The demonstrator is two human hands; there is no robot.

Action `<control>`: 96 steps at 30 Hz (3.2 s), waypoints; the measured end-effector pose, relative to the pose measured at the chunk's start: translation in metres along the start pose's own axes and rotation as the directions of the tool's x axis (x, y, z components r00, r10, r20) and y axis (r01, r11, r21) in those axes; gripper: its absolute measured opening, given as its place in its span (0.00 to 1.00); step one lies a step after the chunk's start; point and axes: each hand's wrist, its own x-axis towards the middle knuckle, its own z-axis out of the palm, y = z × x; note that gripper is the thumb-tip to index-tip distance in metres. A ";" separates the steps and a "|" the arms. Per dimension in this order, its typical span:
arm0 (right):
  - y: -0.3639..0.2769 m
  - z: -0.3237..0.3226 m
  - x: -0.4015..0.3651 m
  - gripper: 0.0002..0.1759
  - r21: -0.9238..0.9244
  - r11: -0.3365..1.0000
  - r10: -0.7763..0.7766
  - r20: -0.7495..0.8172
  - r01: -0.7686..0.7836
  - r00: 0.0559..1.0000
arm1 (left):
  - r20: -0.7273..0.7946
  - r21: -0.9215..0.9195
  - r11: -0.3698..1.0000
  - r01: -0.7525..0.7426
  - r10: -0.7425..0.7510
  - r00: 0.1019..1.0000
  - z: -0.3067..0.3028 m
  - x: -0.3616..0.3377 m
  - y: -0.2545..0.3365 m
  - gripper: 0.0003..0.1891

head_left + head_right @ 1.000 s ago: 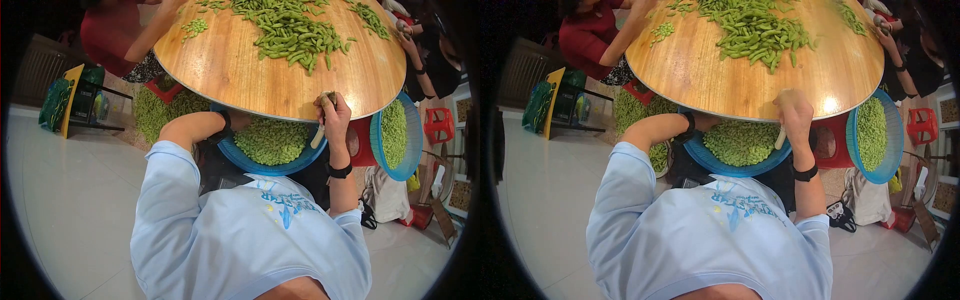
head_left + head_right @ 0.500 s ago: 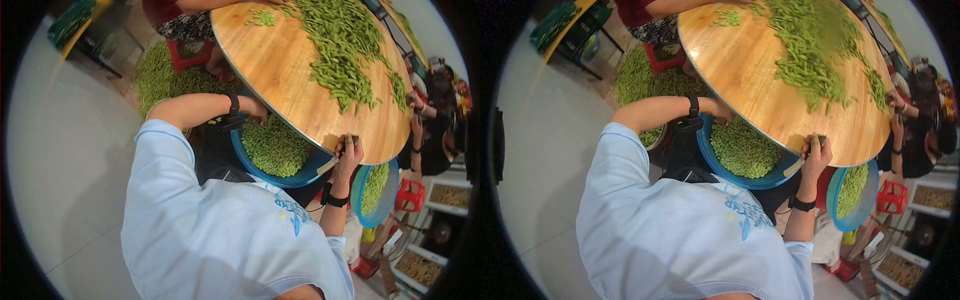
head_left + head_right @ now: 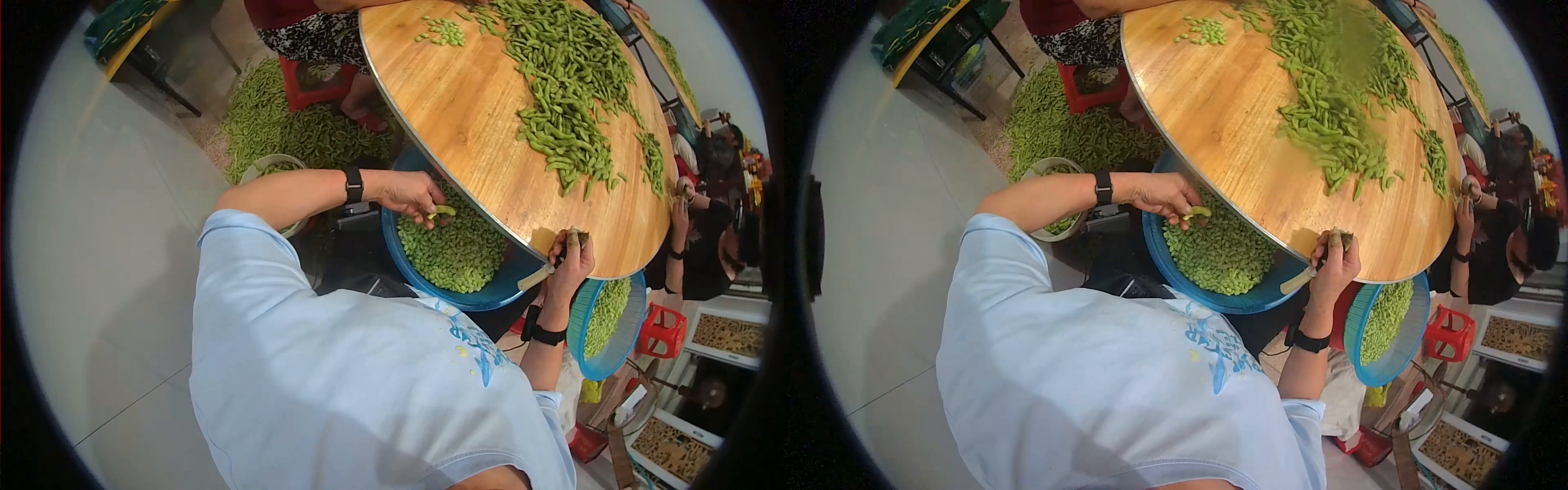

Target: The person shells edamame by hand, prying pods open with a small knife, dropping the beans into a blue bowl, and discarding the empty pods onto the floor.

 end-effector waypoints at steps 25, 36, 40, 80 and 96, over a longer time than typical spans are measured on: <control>0.004 -0.002 -0.004 0.04 -0.044 0.996 -0.079 0.007 0.079 0.997 | -0.147 0.981 0.125 0.145 0.001 0.989 -0.039 0.119 -0.071 0.18; 0.007 -0.004 -0.006 0.02 -0.022 0.998 -0.067 -0.046 0.066 0.997 | 0.157 0.977 -0.180 -0.117 0.225 0.962 -0.044 0.125 -0.077 0.14; 0.000 -0.005 -0.005 0.06 0.064 0.998 -0.021 -0.034 0.023 0.999 | -0.309 0.800 0.545 0.251 0.017 0.951 0.031 0.065 0.011 0.12; -0.008 0.034 -0.023 0.18 0.472 0.823 0.228 0.235 -0.316 0.945 | -0.266 0.321 0.806 -0.497 0.580 0.770 0.109 0.071 0.121 0.08; -0.017 0.039 -0.037 0.22 0.602 0.683 0.176 0.414 -0.413 0.893 | -0.211 0.246 0.839 -0.485 0.535 0.818 0.127 0.057 0.094 0.08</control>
